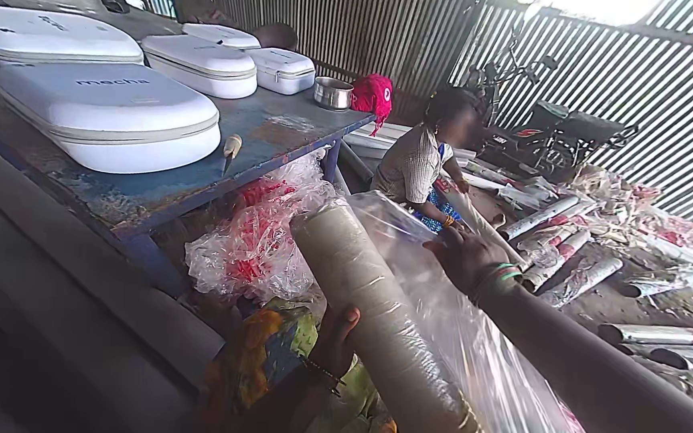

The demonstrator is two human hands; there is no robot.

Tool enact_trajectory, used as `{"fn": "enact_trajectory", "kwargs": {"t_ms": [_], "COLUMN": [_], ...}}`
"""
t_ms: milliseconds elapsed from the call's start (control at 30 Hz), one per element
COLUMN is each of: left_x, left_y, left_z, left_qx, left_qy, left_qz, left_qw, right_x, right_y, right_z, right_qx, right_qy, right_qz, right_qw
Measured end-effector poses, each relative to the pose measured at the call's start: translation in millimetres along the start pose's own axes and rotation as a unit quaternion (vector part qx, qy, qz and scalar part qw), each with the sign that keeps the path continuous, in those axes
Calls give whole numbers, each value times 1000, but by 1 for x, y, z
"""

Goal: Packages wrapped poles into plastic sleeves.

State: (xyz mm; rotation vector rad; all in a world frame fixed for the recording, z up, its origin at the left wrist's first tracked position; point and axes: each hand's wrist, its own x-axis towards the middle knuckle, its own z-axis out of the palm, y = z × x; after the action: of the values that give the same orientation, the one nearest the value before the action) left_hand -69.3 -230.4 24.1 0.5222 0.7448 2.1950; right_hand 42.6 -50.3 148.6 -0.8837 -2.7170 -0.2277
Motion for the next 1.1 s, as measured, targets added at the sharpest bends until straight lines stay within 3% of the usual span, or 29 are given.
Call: {"fn": "enact_trajectory", "kwargs": {"t_ms": [100, 167, 233, 400, 600, 700, 767, 867, 900, 967, 1000, 1067, 1100], "left_x": [7, 9, 12, 1, 19, 23, 18, 5, 9, 37, 42, 29, 19], "left_y": [-7, -12, -14, 7, -18, -15, 4, 21, 10, -35, -40, -21, -5], "left_z": [4, 5, -3, 13, -11, -36, -44, -3, -22, -118, -134, -119, -64], "left_qx": [7, 35, 8, -1, -56, 19, 52, 72, 49, 70, 73, 95, 96], "left_qy": [11, -7, -31, -21, -173, -164, -133, 71, 78, -122, -134, -75, 57], "left_qz": [-1, -14, 44, 71, 101, 148, 108, 29, 53, 230, 259, 219, 189], "left_qw": [1000, 999, 999, 997, 978, 975, 984, 994, 994, 963, 954, 968, 976], "right_x": [16, 10, 11, 16, 22, 13, 9, -15, -29, -64, -87, -143, -174], "right_y": [45, 40, 29, 61, 81, 78, 83, 92, 99, 120, 131, 146, 149], "right_z": [46, 83, 94, 89, 37, 10, 5, -9, -17, -28, -34, -39, -39], "right_qx": [34, 70, 111, 197, 347, 391, 411, 504, 513, 458, 416, 363, 349], "right_qy": [-181, -240, -258, -213, -213, -202, -169, -137, -110, -27, -14, -24, -42], "right_qz": [156, 180, 182, 159, 83, 83, 68, 155, 198, 265, 288, 326, 339], "right_qw": [970, 951, 942, 944, 910, 894, 893, 838, 828, 848, 862, 873, 872]}}
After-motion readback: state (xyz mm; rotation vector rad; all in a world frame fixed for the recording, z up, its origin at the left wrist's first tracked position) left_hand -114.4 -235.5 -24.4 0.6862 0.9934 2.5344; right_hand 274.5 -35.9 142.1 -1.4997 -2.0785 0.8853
